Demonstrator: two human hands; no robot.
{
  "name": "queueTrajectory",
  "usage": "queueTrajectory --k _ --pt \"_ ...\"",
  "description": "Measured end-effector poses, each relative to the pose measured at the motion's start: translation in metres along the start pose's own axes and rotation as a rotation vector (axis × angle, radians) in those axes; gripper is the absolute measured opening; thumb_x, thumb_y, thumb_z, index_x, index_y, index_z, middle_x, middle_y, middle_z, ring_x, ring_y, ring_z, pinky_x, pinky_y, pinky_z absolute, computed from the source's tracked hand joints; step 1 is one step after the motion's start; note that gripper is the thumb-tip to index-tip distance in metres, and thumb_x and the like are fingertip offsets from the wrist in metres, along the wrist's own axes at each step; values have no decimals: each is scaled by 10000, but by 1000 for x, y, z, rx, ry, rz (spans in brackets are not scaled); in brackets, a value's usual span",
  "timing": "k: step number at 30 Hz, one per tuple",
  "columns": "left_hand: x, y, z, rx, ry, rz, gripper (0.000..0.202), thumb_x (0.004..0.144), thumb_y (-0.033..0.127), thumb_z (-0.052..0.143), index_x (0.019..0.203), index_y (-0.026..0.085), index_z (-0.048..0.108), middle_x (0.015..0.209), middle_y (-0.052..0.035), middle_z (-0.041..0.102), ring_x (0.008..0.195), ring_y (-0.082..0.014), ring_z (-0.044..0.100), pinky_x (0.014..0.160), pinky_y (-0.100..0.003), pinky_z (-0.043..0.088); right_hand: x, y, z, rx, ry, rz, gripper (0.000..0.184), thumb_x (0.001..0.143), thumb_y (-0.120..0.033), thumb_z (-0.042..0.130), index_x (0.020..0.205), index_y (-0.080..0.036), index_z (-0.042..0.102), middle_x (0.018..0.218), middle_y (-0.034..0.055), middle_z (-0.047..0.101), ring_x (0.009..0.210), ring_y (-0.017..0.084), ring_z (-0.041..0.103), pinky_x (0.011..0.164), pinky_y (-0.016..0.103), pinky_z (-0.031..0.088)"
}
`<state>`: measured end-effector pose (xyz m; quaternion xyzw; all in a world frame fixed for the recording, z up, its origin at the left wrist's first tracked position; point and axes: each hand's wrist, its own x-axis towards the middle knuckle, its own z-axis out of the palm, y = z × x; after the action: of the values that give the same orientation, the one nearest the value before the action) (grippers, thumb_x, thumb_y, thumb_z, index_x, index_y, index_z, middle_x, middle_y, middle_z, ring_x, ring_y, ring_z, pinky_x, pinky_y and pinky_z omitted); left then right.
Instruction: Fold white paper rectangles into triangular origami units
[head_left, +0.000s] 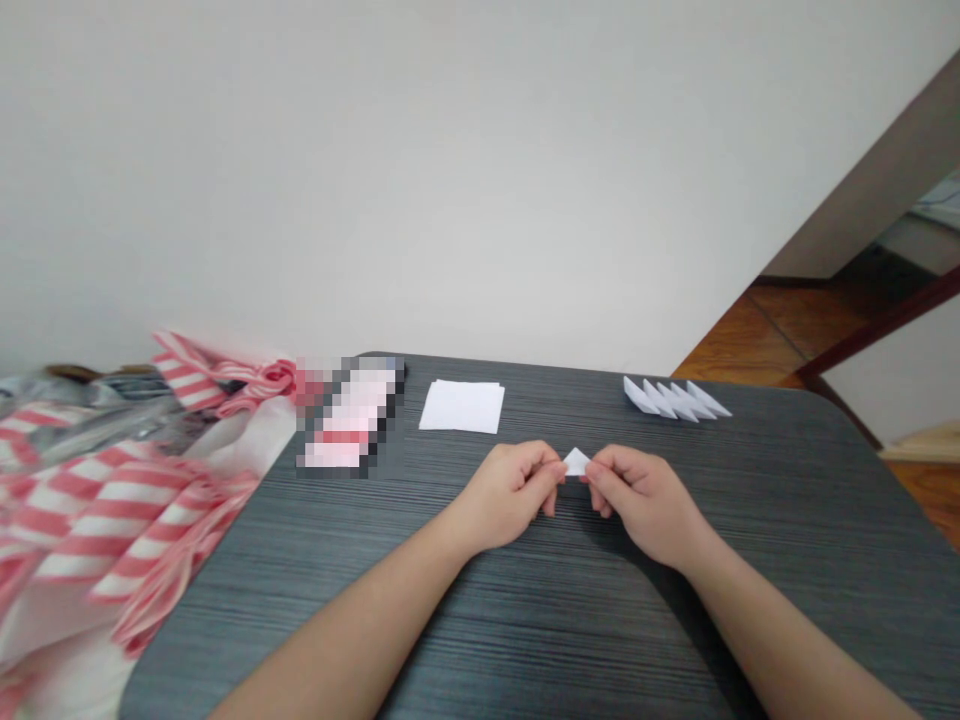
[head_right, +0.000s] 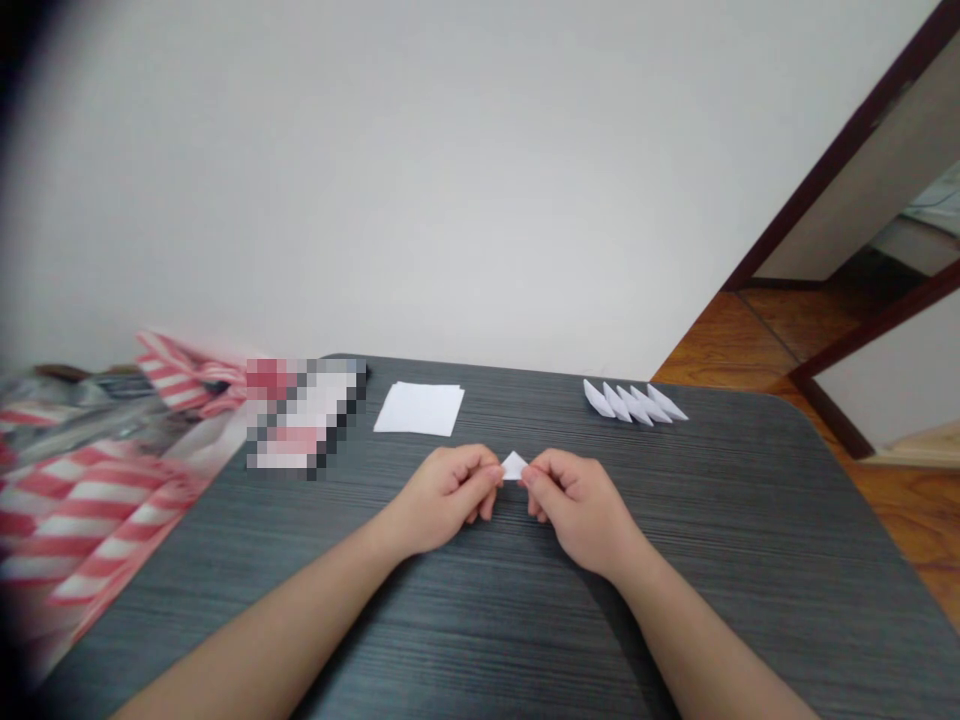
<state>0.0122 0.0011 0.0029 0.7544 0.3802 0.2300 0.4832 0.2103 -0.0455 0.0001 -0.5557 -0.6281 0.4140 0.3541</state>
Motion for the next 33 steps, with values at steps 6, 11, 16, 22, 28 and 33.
queueTrajectory --k 6,11,16,22,28,33 --pt "-1 -1 1 -28 -2 -8 299 970 310 453 723 176 554 569 29 603 487 -90 490 518 -200 362 0 2 -1 4 10 4 298 947 -264 518 662 -193 570 573 -25 593 529 114 551 567 231 434" --pt "-1 2 -1 11 -8 6 324 969 292 438 690 174 553 570 25 609 507 -93 505 546 -205 376 0 3 0 19 5 18 305 950 -279 515 661 -194 565 569 -26 584 532 116 546 575 236 431" --pt "-1 3 -2 -2 19 5 316 967 284 438 692 176 549 576 25 612 519 -97 509 555 -207 381 1 4 -1 32 -6 37 284 950 -285 510 689 -195 575 589 -23 593 541 120 550 582 241 437" --pt "-1 3 -1 -10 12 15 317 958 279 456 677 172 554 553 30 589 506 -92 493 543 -203 373 0 6 -3 8 -14 -1 294 950 -268 508 670 -195 566 592 -23 583 555 121 546 585 239 435" --pt "-1 -2 1 -103 -13 9 263 946 310 481 747 163 573 586 16 609 503 -92 504 504 -197 365 0 3 -2 -7 -42 -18 283 943 -250 511 670 -194 565 592 -25 590 557 119 552 583 234 436" --pt "-1 -2 2 -125 -21 -6 252 945 334 489 806 154 595 599 14 616 488 -85 489 484 -189 354 0 -3 1 -36 -98 -26 261 924 -226 530 670 -190 582 575 -24 606 543 116 564 564 223 435"
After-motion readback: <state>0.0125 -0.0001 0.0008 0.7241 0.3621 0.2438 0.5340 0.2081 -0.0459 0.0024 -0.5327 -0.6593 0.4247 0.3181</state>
